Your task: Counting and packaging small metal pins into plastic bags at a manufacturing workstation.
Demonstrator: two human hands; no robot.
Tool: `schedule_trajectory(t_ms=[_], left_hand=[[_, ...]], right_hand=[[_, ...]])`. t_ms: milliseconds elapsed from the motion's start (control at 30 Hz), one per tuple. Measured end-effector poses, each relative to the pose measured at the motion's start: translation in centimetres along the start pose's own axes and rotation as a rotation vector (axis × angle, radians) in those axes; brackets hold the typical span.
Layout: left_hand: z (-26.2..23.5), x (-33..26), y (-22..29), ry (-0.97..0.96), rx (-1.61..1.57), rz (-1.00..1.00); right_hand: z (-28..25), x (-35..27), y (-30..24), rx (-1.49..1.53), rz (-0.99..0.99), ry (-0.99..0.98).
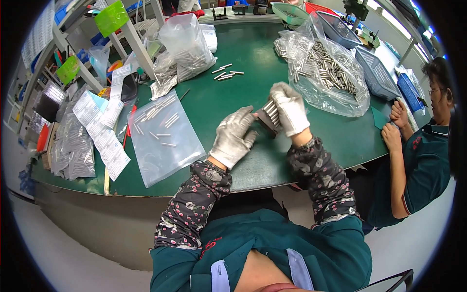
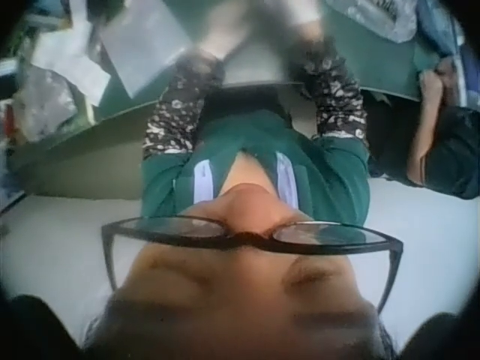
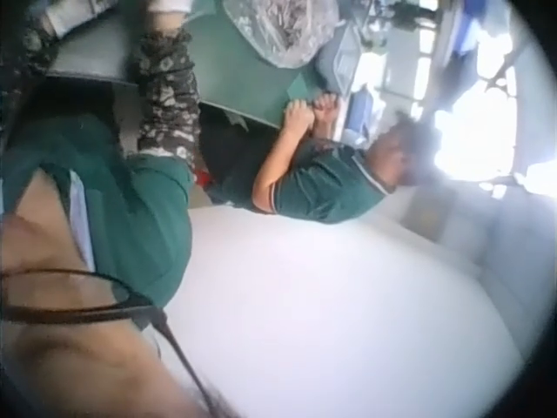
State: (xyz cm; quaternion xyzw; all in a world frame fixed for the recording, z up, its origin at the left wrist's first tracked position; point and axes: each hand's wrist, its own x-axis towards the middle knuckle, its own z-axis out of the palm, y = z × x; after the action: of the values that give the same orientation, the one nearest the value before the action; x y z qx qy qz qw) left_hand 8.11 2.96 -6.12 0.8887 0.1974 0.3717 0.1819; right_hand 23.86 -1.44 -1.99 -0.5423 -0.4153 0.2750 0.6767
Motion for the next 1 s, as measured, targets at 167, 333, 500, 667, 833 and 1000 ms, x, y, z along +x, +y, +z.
schedule_trajectory(t_ms=[167, 333, 500, 667, 833, 1000], left_hand=[[0.4, 0.0, 1.1, -0.362, 0.158, 0.034], [0.6, 0.3, 1.2, -0.52, 0.234, 0.047], [0.8, 0.2, 1.2, -0.46, 0.216, 0.085], [0.8, 0.2, 1.1, -0.523, 0.243, 0.063], [0.7, 0.4, 1.2, -0.533, 0.225, 0.057], [0.9, 0.3, 1.5, -0.487, 0.192, 0.069]], right_hand=[[-2.1, 1.7, 1.7, -1.008, -0.673, -0.088], [-2.5, 1.2, 2.5, -1.258, -0.667, -0.307], [-2.8, 3.4, 3.5, -1.27, -0.724, -0.259], [-2.4, 1.5, 2.7, -1.244, -0.673, -0.459], [-2.7, 1.6, 2.9, -1.111, -0.801, -0.38], [-2.8, 3.4, 3.3, -1.185, -0.785, -0.286]])
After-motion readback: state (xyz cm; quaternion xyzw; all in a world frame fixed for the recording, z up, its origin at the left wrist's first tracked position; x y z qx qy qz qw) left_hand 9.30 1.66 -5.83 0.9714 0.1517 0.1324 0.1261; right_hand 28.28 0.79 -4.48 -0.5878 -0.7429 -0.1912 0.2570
